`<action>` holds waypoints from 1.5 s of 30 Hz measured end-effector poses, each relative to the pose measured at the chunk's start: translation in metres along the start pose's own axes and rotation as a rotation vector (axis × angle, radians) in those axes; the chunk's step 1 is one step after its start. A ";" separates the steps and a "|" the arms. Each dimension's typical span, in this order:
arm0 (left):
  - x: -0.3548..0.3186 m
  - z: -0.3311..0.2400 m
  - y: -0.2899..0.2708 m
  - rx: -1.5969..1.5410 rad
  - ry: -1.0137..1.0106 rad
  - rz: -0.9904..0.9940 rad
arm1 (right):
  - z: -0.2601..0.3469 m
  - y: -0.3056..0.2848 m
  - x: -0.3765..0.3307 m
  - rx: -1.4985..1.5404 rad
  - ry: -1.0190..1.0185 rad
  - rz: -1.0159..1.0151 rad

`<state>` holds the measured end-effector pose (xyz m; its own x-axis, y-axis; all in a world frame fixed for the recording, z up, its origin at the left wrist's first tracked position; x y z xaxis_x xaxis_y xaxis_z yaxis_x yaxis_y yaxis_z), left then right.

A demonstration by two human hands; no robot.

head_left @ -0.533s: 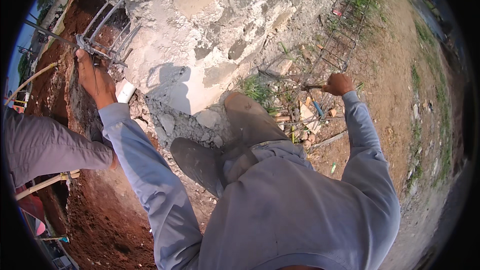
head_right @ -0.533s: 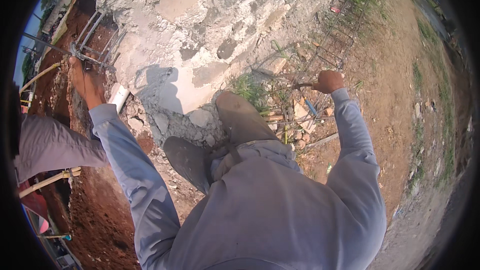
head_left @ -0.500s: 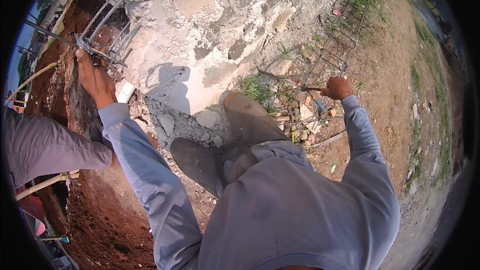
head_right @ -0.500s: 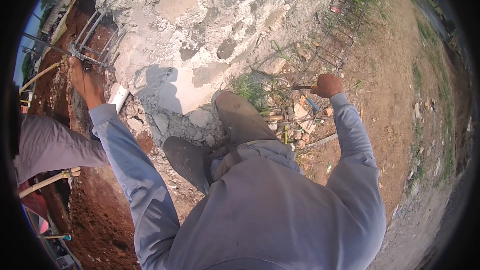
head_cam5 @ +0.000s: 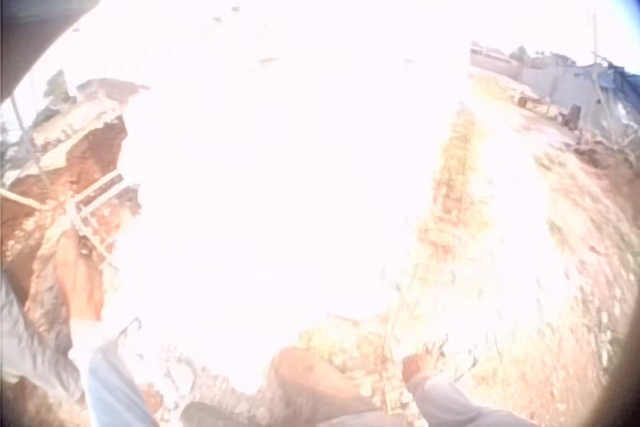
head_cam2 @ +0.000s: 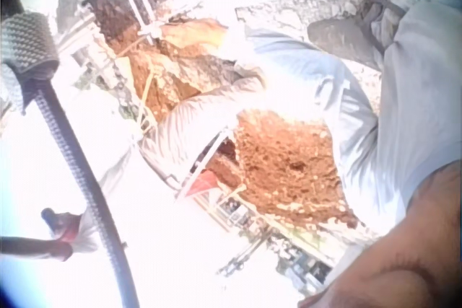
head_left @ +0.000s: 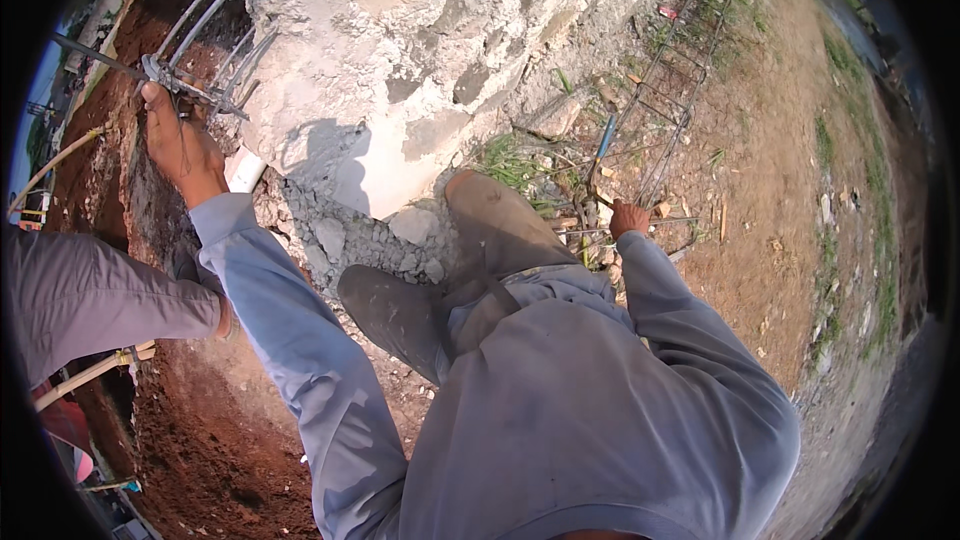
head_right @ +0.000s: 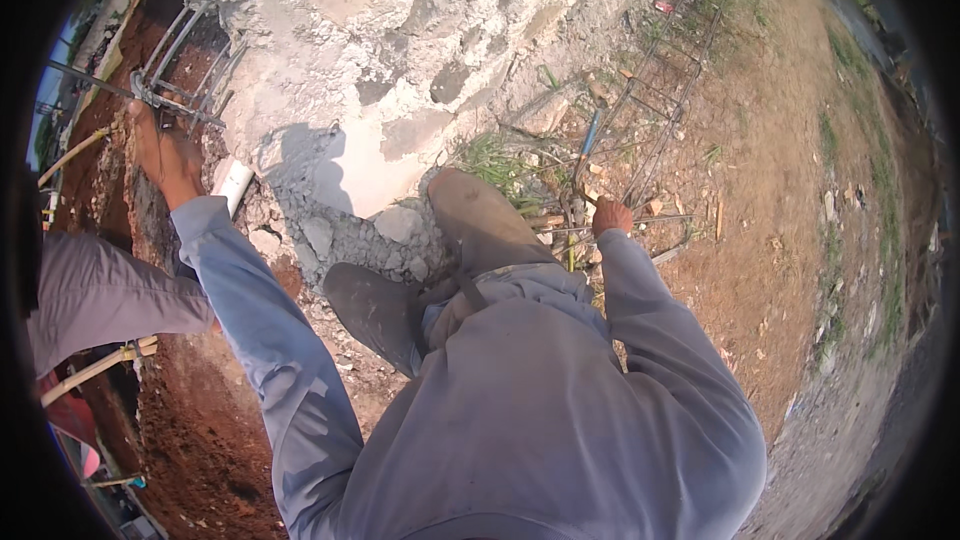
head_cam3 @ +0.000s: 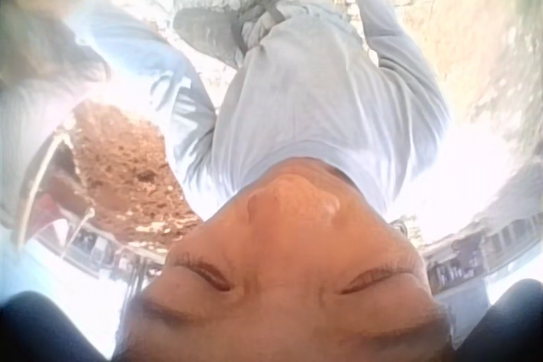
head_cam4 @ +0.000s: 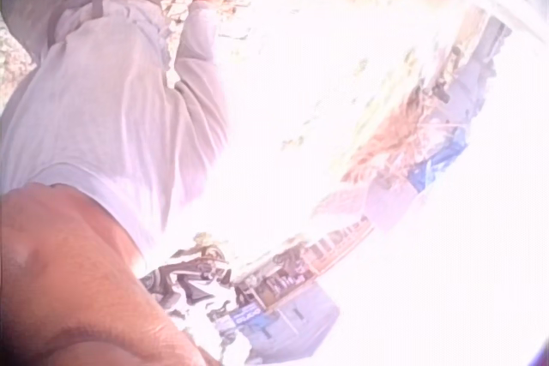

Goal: The person assembles a rebar cage by tying intersecting steel bars with wire using pliers. They position the bars, wrap wire around the joints, and twist the wire to secure the connections.

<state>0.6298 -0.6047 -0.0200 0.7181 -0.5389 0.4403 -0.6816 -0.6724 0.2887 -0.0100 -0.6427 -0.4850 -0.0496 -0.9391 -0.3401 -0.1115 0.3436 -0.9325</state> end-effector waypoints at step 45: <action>-0.010 -0.009 0.015 0.091 0.084 -0.033 | 0.280 -0.459 -0.198 1.740 -1.245 0.780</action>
<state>0.6111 -0.6045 -0.0128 0.7228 -0.4739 0.5031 -0.6398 -0.7340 0.2278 0.3292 -0.6168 -0.0240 0.8735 -0.4486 0.1893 0.3347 0.8356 0.4356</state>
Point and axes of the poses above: each hand's wrist, its own x-axis towards the middle knuckle, its own y-axis out of the palm, z = x × y, the point moved 7 cm from there along x, towards the middle knuckle
